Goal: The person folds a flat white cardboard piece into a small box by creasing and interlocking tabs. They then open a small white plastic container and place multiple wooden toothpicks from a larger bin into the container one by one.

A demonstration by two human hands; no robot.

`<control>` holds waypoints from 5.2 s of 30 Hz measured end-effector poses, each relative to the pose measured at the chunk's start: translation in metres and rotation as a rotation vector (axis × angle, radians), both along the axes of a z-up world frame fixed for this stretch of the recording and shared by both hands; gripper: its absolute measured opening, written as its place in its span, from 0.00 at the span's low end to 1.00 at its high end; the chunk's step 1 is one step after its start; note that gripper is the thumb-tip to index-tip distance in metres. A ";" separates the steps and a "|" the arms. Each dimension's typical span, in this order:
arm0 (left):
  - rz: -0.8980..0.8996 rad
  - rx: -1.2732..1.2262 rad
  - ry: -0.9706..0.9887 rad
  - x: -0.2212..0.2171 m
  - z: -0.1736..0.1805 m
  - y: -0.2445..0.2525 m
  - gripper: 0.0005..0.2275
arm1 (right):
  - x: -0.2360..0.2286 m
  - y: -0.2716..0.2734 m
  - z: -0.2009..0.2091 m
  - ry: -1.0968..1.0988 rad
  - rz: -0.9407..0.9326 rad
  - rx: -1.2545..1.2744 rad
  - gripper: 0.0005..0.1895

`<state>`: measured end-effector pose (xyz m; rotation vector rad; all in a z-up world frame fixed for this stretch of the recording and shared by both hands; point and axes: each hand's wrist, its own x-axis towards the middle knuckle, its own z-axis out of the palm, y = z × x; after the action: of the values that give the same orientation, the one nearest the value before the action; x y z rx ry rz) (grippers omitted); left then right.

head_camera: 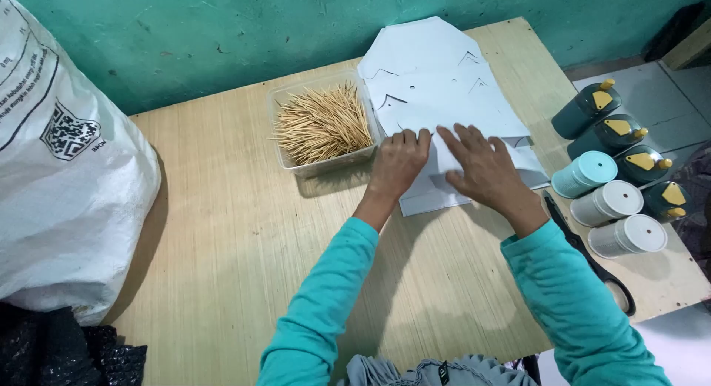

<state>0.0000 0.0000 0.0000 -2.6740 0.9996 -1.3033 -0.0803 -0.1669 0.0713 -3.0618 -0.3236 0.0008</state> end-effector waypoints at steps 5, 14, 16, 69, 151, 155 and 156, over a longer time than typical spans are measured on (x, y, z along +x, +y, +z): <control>-0.006 -0.246 0.117 0.000 0.047 0.004 0.05 | 0.035 -0.030 -0.010 -0.592 0.075 -0.078 0.31; -0.157 -0.756 0.472 0.013 0.062 0.025 0.12 | 0.073 -0.080 0.086 -1.101 0.088 -0.096 0.12; -0.185 -0.793 0.517 0.012 0.062 0.024 0.12 | 0.071 -0.093 0.100 -1.140 0.103 -0.115 0.10; 0.717 -1.208 0.992 -0.242 0.008 0.342 0.35 | -0.091 0.102 -0.035 0.101 -0.312 0.838 0.33; -0.334 -0.574 1.276 -0.241 0.015 0.192 0.18 | -0.193 0.042 -0.047 -0.200 0.283 0.620 0.09; -0.322 -0.568 1.262 -0.244 0.014 0.189 0.18 | -0.191 0.056 -0.055 -0.297 0.284 0.680 0.08; -0.325 -0.574 1.250 -0.245 0.015 0.188 0.19 | -0.191 0.060 -0.056 -0.343 0.282 0.696 0.10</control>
<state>-0.2452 0.1880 0.0152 -3.9108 1.2157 0.4163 -0.2709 -0.1066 0.0153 -2.2970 -0.6164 -0.5102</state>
